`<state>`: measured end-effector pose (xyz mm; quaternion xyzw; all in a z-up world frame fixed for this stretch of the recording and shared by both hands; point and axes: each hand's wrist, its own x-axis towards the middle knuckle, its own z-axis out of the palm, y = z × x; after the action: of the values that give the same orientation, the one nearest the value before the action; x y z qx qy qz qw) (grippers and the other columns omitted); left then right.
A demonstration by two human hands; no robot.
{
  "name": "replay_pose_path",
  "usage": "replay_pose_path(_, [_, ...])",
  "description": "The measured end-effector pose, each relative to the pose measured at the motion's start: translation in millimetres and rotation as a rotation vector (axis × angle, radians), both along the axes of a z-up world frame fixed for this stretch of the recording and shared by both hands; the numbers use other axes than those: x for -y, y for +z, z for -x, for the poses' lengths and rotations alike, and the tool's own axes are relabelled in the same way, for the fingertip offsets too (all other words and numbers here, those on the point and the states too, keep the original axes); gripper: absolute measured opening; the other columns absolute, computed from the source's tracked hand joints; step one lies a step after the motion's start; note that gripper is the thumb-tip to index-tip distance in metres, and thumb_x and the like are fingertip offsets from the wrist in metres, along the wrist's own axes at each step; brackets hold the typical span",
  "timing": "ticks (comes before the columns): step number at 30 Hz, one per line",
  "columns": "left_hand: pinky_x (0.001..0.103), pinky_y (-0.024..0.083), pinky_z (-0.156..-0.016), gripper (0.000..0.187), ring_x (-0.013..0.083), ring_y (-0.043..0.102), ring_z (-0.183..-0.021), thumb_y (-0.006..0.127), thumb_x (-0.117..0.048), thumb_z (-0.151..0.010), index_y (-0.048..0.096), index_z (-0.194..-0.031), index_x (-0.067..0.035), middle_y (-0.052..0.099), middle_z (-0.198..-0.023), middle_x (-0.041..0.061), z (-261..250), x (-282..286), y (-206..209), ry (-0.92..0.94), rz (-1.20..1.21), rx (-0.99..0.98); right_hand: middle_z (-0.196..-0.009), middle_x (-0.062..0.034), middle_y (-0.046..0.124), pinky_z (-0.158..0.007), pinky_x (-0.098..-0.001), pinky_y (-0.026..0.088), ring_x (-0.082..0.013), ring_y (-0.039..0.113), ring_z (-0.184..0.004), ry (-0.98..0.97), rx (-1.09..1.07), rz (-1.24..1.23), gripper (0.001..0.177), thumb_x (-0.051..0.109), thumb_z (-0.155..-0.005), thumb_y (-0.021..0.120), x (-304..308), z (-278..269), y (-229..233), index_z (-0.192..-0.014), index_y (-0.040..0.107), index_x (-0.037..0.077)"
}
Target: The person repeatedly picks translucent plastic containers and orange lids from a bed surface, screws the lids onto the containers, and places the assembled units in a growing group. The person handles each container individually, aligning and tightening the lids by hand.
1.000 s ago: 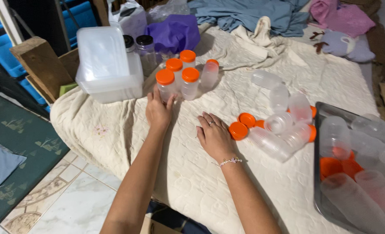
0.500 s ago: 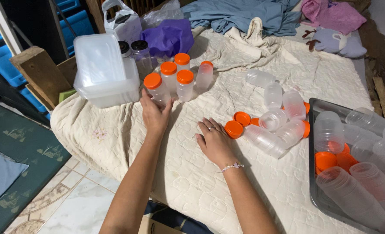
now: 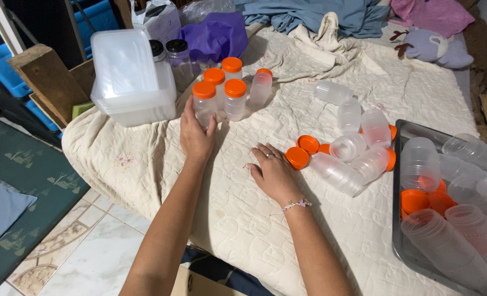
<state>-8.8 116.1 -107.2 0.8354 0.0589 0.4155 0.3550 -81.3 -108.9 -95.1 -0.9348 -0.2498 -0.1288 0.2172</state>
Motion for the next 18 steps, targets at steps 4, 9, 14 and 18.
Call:
replay_pose_path(4, [0.043, 0.055, -0.085, 0.078, 0.0319, 0.067, -0.101, 0.075, -0.029, -0.089, 0.035, -0.153, -0.01, 0.06, -0.132, 0.019, -1, -1, 1, -0.032, 0.122, -0.126, -0.141, -0.022, 0.059, -0.114, -0.0461, 0.036, -0.0384, 0.047, -0.138, 0.017, -0.001, -0.02, 0.047, 0.027, -0.094, 0.065, 1, 0, 5, -0.132, 0.062, 0.0])
replay_pose_path(9, [0.042, 0.054, -0.087, 0.083, 0.0321, 0.065, -0.108, 0.08, -0.026, -0.085, 0.035, -0.152, -0.006, 0.063, -0.129, 0.017, -2, -2, -4, -0.018, 0.052, -0.022, -0.139, -0.0204, 0.061, -0.113, -0.0457, 0.037, -0.0364, 0.049, -0.137, 0.024, -0.029, -0.029, 0.047, 0.027, -0.092, 0.067, 2, 0, 11, -0.132, 0.063, 0.001])
replay_pose_path(14, [0.044, 0.052, -0.088, 0.088, 0.0326, 0.063, -0.106, 0.084, -0.029, -0.084, 0.033, -0.151, -0.004, 0.064, -0.125, 0.016, -5, -2, -7, 0.024, 0.039, -0.055, -0.14, -0.0205, 0.06, -0.113, -0.0458, 0.037, -0.0372, 0.049, -0.137, 0.031, -0.021, -0.025, 0.047, 0.027, -0.093, 0.066, 2, 0, 12, -0.132, 0.063, 0.001])
replay_pose_path(18, [0.044, 0.051, -0.088, 0.089, 0.033, 0.062, -0.105, 0.085, -0.029, -0.083, 0.032, -0.15, -0.003, 0.065, -0.124, 0.015, -4, -2, -5, 0.026, 0.015, -0.039, -0.14, -0.0209, 0.061, -0.113, -0.0459, 0.037, -0.0375, 0.049, -0.136, 0.034, -0.017, -0.026, 0.046, 0.027, -0.093, 0.066, 3, 1, 11, -0.131, 0.063, 0.001])
